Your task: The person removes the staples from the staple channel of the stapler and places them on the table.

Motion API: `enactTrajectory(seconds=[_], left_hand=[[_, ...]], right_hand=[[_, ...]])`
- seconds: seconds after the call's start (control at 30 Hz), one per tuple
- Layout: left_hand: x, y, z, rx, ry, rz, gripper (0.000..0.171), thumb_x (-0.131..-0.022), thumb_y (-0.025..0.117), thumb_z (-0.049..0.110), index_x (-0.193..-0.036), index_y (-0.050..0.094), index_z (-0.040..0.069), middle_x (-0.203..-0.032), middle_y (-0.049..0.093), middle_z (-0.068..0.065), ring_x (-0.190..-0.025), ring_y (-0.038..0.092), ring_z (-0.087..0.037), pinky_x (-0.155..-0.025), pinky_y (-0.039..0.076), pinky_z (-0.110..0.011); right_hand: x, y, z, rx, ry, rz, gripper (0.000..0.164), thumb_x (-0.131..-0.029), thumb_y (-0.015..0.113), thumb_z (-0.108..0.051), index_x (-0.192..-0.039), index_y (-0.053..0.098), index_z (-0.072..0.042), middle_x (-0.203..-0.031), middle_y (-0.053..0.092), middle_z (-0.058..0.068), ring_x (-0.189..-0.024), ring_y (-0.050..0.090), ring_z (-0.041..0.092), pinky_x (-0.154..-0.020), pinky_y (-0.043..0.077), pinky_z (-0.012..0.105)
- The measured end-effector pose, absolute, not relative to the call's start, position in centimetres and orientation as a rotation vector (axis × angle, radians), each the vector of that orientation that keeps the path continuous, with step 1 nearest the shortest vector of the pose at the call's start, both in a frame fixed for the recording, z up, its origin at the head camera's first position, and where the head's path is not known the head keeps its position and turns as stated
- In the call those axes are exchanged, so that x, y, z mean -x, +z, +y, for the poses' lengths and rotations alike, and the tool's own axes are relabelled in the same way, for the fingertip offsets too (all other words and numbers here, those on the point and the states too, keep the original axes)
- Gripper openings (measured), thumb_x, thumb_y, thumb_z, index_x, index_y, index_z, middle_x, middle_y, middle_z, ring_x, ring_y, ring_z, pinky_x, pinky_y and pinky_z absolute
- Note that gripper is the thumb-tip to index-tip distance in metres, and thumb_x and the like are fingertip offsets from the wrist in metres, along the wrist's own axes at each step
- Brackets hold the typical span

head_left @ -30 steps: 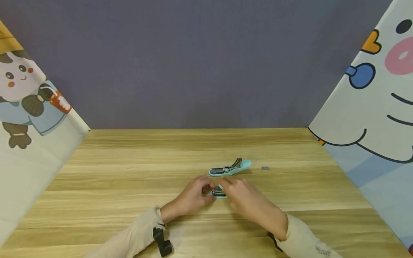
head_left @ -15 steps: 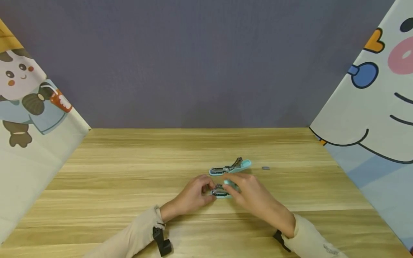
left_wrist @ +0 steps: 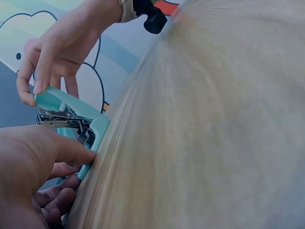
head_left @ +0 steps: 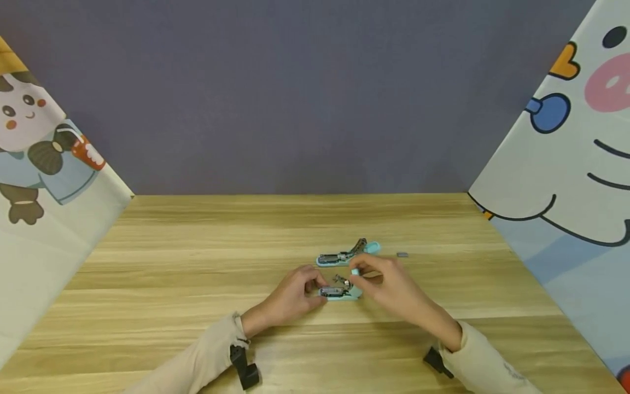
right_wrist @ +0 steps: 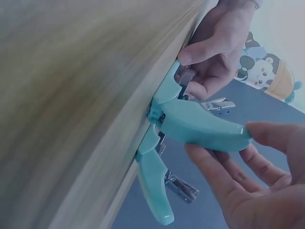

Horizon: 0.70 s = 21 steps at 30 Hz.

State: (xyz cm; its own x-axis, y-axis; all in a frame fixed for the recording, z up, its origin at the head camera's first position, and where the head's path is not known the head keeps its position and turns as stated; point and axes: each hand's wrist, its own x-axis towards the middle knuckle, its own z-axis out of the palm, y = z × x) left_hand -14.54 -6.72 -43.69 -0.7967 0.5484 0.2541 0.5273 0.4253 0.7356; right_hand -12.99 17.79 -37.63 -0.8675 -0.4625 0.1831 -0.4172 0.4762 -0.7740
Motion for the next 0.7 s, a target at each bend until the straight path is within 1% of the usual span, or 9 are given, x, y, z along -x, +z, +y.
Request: enactTrajectory(seconds=[0.13, 0.23, 0.33, 0.4, 0.53, 0.7], left_hand=[[14.5, -43.6, -6.7, -1.004, 1.348, 2.641, 0.019, -0.080, 0.080, 0.005, -0.094, 0.068, 0.011, -0.091, 0.061, 0.004, -0.077, 0.052, -0.015, -0.068, 0.046, -0.025], [14.5, -43.6, -6.8, -1.006, 1.352, 2.644, 0.020, -0.080, 0.081, 0.005, -0.094, 0.069, 0.011, -0.091, 0.061, 0.003, -0.076, 0.052, -0.015, -0.067, 0.046, -0.024], [14.5, -43.6, -6.7, -1.004, 1.352, 2.642, 0.020, -0.080, 0.081, 0.005, -0.094, 0.069, 0.010, -0.091, 0.061, 0.003, -0.077, 0.053, -0.015, -0.067, 0.046, -0.024], [14.4, -43.5, -6.7, -1.001, 1.351, 2.638, 0.019, -0.080, 0.080, 0.006, -0.095, 0.069, 0.011, -0.091, 0.061, 0.003, -0.077, 0.053, -0.015, -0.068, 0.046, -0.024], [14.4, -43.5, -6.7, -0.992, 1.346, 2.632, 0.019, -0.081, 0.080, 0.006, -0.094, 0.068, 0.011, -0.092, 0.061, 0.003, -0.077, 0.052, -0.015, -0.068, 0.046, -0.024], [14.4, -43.5, -6.7, -0.984, 1.337, 2.631, 0.019, -0.081, 0.080, 0.006, -0.095, 0.068, 0.011, -0.093, 0.061, 0.003, -0.078, 0.052, -0.014, -0.069, 0.047, -0.024]], right_hand=[[13.4, -37.5, 18.3, 0.788, -1.389, 2.594, 0.016, -0.096, 0.067, -0.023, -0.111, 0.066, -0.017, -0.105, 0.068, 0.007, -0.098, 0.066, 0.019, -0.081, 0.057, 0.028], [13.8, -37.4, 18.8, 0.819, -1.392, 2.553, 0.017, -0.097, 0.067, -0.025, -0.112, 0.065, -0.016, -0.105, 0.067, 0.007, -0.098, 0.065, 0.019, -0.080, 0.057, 0.029], [14.1, -37.4, 19.4, 0.859, -1.410, 2.507, 0.016, -0.097, 0.067, -0.022, -0.111, 0.065, -0.016, -0.106, 0.067, 0.009, -0.097, 0.065, 0.019, -0.079, 0.058, 0.030], [14.3, -37.5, 19.8, 0.894, -1.413, 2.494, 0.014, -0.097, 0.067, -0.021, -0.109, 0.065, -0.015, -0.105, 0.067, 0.008, -0.096, 0.066, 0.018, -0.078, 0.058, 0.031], [14.6, -37.4, 20.2, 0.939, -1.401, 2.483, 0.011, -0.096, 0.068, -0.022, -0.104, 0.066, -0.015, -0.106, 0.069, 0.008, -0.097, 0.067, 0.017, -0.080, 0.058, 0.033], [14.9, -37.0, 20.8, 0.963, -1.385, 2.445, 0.010, -0.095, 0.069, -0.021, -0.102, 0.066, -0.014, -0.109, 0.070, 0.012, -0.100, 0.068, 0.018, -0.083, 0.057, 0.036]])
